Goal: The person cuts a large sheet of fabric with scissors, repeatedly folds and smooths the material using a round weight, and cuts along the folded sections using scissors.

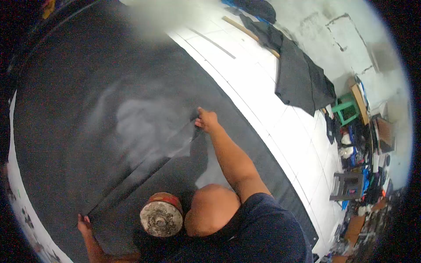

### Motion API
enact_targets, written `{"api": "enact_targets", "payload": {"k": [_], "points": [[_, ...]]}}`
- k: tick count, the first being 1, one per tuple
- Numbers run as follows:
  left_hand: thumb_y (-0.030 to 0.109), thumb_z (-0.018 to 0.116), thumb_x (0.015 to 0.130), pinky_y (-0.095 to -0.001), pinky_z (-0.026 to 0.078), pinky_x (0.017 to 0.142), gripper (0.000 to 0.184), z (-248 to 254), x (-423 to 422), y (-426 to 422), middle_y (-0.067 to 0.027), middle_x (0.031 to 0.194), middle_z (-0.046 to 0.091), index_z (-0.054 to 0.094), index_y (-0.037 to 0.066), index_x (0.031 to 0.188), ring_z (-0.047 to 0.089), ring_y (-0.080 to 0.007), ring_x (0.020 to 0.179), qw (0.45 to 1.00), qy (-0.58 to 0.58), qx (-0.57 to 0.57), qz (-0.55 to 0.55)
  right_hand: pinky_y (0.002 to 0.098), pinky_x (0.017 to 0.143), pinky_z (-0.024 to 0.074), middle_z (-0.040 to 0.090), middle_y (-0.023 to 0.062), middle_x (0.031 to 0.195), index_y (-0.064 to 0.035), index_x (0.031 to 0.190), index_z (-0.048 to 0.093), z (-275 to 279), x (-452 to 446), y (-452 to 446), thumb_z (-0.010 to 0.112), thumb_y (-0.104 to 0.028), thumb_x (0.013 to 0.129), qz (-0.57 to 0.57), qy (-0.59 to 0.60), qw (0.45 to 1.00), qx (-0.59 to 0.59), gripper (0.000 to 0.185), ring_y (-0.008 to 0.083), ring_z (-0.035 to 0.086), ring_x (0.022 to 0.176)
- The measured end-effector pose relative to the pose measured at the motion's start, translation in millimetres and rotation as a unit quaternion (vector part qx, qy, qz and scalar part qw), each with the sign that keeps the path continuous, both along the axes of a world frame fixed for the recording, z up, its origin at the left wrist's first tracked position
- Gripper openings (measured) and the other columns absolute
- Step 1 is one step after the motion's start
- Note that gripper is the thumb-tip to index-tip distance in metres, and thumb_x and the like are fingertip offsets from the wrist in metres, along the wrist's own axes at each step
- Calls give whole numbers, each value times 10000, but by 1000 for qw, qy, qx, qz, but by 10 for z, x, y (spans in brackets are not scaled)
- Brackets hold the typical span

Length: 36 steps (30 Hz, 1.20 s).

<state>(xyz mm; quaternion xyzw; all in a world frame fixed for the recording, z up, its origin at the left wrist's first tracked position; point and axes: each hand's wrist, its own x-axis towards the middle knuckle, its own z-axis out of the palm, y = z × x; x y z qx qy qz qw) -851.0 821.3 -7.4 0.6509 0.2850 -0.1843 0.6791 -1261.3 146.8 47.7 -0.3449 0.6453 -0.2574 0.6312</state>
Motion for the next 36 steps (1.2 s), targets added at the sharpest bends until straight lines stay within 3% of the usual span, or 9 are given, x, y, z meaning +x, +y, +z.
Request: {"api": "enact_targets", "payload": {"k": [5,7,17,23,26,28,32,34,36], "points": [[166,568,996,-277,466,650,175,-335,339,227,-50,782,523,570,-5,957,509,-148,692,960,-71,176,-208,377,695,576,661,150,1027,23,1180,548,77,146,-17,704,-313,888,-62,156,983,-66,471,253,665,890],[207,577,988,-293,442,631,233,-141,88,139,-66,838,536,575,-25,1004,512,-160,719,980,0,169,-102,424,751,538,696,148,977,-20,1032,619,-64,20,52,690,-372,877,47,373,908,-186,391,301,678,906],[297,588,960,-307,473,756,471,-239,-486,241,-94,980,546,512,-44,1275,523,-195,844,989,31,144,5,446,838,502,706,172,953,-52,931,652,-263,-554,199,623,-425,894,36,431,875,-216,376,355,664,966],[386,553,971,-331,477,847,514,-488,81,764,-109,1100,556,522,-32,1269,531,-214,1011,978,67,89,-178,465,901,488,654,167,1155,-74,1200,610,-143,-421,52,607,-476,903,37,433,863,-258,500,362,632,1041],[372,541,974,-301,468,736,416,-364,-207,535,-89,964,585,579,-3,1150,552,-198,870,986,22,152,-60,487,966,464,490,172,1378,-103,1382,501,-23,-408,0,574,-559,903,143,481,814,-292,665,365,528,1204],[348,533,977,-301,476,676,369,-353,-137,617,-93,913,597,601,7,1100,557,-197,770,974,34,99,-201,493,994,457,356,188,1458,-127,1441,450,-105,-380,-63,539,-590,906,206,522,778,-281,713,381,410,1302],[333,523,976,-303,483,641,356,-450,43,681,-98,951,611,613,23,1125,554,-191,705,983,45,154,-93,484,1031,432,401,176,1432,-153,1443,462,-162,-339,-53,521,-629,902,182,543,766,-292,723,358,368,1331],[343,514,976,-328,501,677,386,-606,96,949,-108,987,619,610,6,1137,584,-209,776,639,-247,513,-518,478,1041,424,379,193,1464,-147,1422,489,-116,-405,-15,521,-621,906,181,525,785,-275,701,370,389,1315],[350,511,976,-341,506,687,409,-631,-62,894,-114,1012,618,604,-7,1151,598,-222,802,691,-223,503,-469,474,1043,421,391,200,1452,-138,1410,501,-169,-445,2,537,-605,905,174,532,775,-292,689,375,399,1306]]}}
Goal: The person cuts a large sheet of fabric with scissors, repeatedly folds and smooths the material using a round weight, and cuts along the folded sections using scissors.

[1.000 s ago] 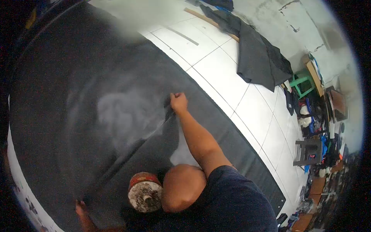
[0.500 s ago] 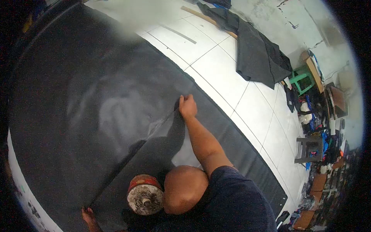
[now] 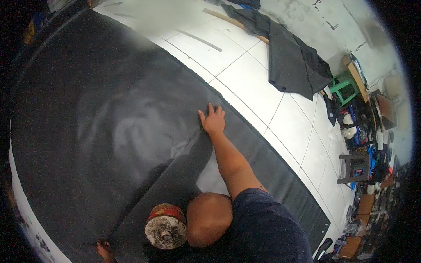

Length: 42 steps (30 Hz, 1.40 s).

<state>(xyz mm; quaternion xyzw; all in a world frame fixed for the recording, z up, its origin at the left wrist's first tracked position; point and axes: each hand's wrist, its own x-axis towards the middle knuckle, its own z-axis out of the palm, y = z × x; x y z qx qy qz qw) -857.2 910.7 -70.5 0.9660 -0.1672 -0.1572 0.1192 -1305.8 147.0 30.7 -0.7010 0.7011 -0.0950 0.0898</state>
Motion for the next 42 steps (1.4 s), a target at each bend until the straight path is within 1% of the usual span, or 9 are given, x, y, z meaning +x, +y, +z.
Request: {"api": "enact_targets", "payload": {"k": [4,7,19,22,23,27,35,37,42], "points": [[366,518,976,-361,521,769,485,320,-20,-262,-135,1099,599,560,-28,1256,606,-249,928,854,240,-287,361,478,1021,440,430,201,1405,-78,1394,488,-188,-111,-56,554,-565,911,4,-22,998,-58,689,385,417,1280],[310,649,894,-459,509,814,338,677,-416,-533,-188,982,688,678,57,1115,653,-311,891,974,57,-122,181,478,1007,445,447,199,1395,-28,1328,521,-120,-182,-186,596,-517,904,-101,-80,991,-46,652,385,434,1277],[246,542,974,-361,450,582,235,151,-372,-187,-41,773,600,660,66,880,543,-146,618,953,-121,-275,38,475,921,490,644,178,1164,-43,1128,654,-219,-310,-596,666,-436,873,-230,-162,959,-38,468,360,617,1089],[203,595,947,-350,460,548,172,-88,240,-408,-40,789,607,660,58,881,552,-143,612,726,42,126,675,449,930,487,673,186,1117,-48,1092,673,-144,-329,-678,687,-419,862,-267,-213,940,14,437,364,631,1077],[197,593,943,-355,466,561,160,192,-65,-238,-48,805,614,658,54,911,558,-148,626,896,126,-41,425,445,928,490,680,197,1110,-38,1077,684,-170,-345,-722,693,-419,856,-282,-227,932,32,440,372,638,1070],[174,586,927,-372,492,615,182,414,-330,-303,-81,866,646,651,41,1033,586,-168,680,969,66,-138,194,408,865,508,694,219,1075,33,1033,698,-175,-476,-826,778,-382,802,-273,-239,929,73,482,341,676,991],[222,584,928,-411,550,689,349,574,-355,-260,-162,1016,689,630,0,1193,658,-265,804,988,100,-120,-20,408,858,519,700,230,1041,56,986,712,-293,-596,-946,830,-398,756,-312,-210,923,79,523,352,678,987],[270,589,931,-416,563,712,414,508,-417,-210,-185,1042,686,600,-6,1239,666,-300,838,928,-234,-49,-285,409,857,519,699,228,1046,56,989,711,-215,-572,-898,829,-406,755,-314,-214,922,76,531,350,678,989],[284,581,929,-370,551,657,468,324,-306,-23,-174,1021,688,560,-5,1297,648,-267,770,991,19,-117,-66,423,833,513,704,205,1016,41,1023,695,-172,-569,-913,823,-438,749,-294,-194,930,104,567,329,677,965]]}}
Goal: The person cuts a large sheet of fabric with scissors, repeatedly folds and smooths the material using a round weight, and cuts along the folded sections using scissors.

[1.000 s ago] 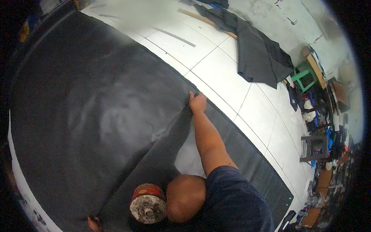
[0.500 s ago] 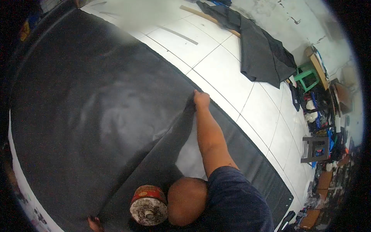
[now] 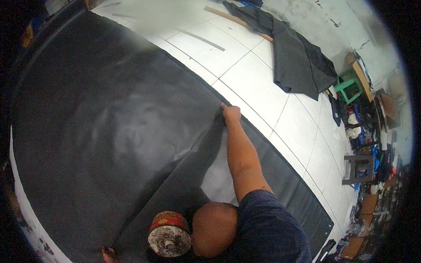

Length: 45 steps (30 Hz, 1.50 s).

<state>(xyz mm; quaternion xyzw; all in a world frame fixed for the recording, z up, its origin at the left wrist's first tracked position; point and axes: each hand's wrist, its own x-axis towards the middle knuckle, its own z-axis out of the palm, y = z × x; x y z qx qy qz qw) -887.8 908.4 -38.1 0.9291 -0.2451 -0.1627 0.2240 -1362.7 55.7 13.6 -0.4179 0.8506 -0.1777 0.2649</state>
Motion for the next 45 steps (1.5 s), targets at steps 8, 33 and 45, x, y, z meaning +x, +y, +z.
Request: {"api": "enact_targets", "payload": {"k": [8,33,45], "points": [[193,595,879,-336,471,545,566,505,-115,-372,-128,907,660,474,42,1410,539,-206,598,960,213,-56,173,438,868,502,652,198,1063,-54,1212,621,-16,105,324,648,-355,909,190,140,957,-168,428,361,634,1014],[357,463,998,-354,452,785,518,696,-223,-728,-111,1010,581,477,49,1414,509,-207,825,831,356,-121,409,451,898,503,680,191,1097,-81,1138,686,-30,13,219,639,-352,902,186,151,959,-150,362,371,645,1022],[260,571,972,-361,455,863,506,124,-110,-452,-137,1246,516,457,-54,1352,508,-243,975,774,241,-255,527,493,950,426,568,183,1176,-44,1157,602,509,892,2137,677,-245,849,626,57,750,-206,375,360,549,1102]]}}
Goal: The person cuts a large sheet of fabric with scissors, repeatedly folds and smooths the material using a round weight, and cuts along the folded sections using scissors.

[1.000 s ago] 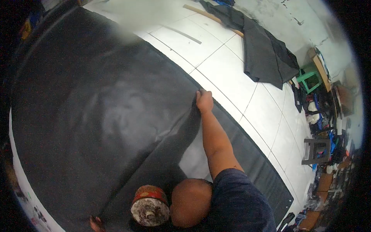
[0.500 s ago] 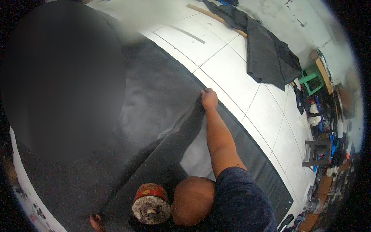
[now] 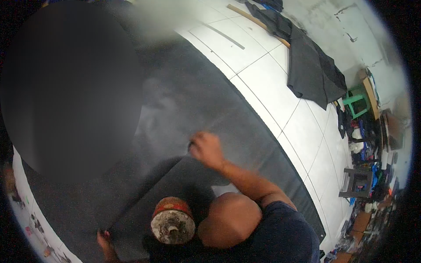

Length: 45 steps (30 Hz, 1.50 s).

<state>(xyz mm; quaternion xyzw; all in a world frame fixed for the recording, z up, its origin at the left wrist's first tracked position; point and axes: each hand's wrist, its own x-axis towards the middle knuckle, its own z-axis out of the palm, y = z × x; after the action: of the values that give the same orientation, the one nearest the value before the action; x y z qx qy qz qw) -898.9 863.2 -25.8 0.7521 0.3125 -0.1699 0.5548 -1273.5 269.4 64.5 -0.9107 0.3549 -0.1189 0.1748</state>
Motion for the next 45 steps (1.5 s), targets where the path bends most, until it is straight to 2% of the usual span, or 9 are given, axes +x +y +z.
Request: {"api": "enact_targets", "payload": {"k": [7,13,14,16,17,18,33,38,45], "points": [[288,607,960,-390,487,883,599,209,-112,-131,-188,1387,474,411,-72,1398,548,-316,1133,997,17,-56,-43,477,1131,307,396,205,1461,-70,1388,485,-111,256,710,633,-370,919,99,122,987,37,576,372,321,1403],[181,580,967,-403,555,874,446,375,109,144,-223,1302,521,489,6,1367,606,-323,1066,991,-23,-91,97,493,1101,349,408,231,1446,-76,1397,469,183,346,720,740,-397,823,114,157,977,90,711,403,404,1336],[171,588,957,-391,557,813,379,451,143,222,-200,1188,570,526,2,1290,626,-311,1011,995,-42,73,-58,495,1106,343,379,240,1473,-70,1406,461,197,346,728,751,-409,809,103,196,972,80,745,413,388,1350],[151,606,936,-368,561,693,254,596,201,354,-153,960,668,600,-4,1137,664,-288,902,801,-55,517,-296,501,1122,315,336,248,1509,-35,1433,417,140,341,641,743,-412,814,143,180,968,101,795,437,349,1375],[194,632,920,-358,548,624,263,463,289,427,-144,838,666,615,-41,1038,646,-253,725,962,-54,255,-78,501,1121,315,343,274,1493,-25,1431,418,79,305,607,738,-414,819,149,187,967,88,793,454,344,1373],[237,658,904,-348,535,556,318,330,386,496,-135,717,664,630,-78,939,628,-218,548,971,-108,9,213,497,1120,318,346,282,1486,-20,1433,412,-35,218,538,737,-416,820,175,181,966,64,799,455,344,1372],[286,732,842,-435,504,864,395,158,488,655,-191,1008,688,591,15,1094,678,-343,936,954,-38,258,148,489,1059,395,441,285,1387,33,1328,512,18,367,266,724,-457,817,224,216,947,74,739,451,445,1281],[315,727,830,-450,444,979,469,711,138,185,-183,1297,561,582,56,1192,505,-369,1246,876,-207,429,-75,499,1001,433,495,246,1316,-34,1292,535,110,518,364,714,-418,833,201,261,944,27,625,431,531,1170],[340,736,821,-520,340,1102,544,742,-302,-457,-173,1369,505,582,186,1319,434,-369,1323,676,-419,282,-537,476,905,447,560,143,1191,-111,1206,568,155,544,353,694,-364,849,253,272,922,-105,455,360,581,1041]]}}
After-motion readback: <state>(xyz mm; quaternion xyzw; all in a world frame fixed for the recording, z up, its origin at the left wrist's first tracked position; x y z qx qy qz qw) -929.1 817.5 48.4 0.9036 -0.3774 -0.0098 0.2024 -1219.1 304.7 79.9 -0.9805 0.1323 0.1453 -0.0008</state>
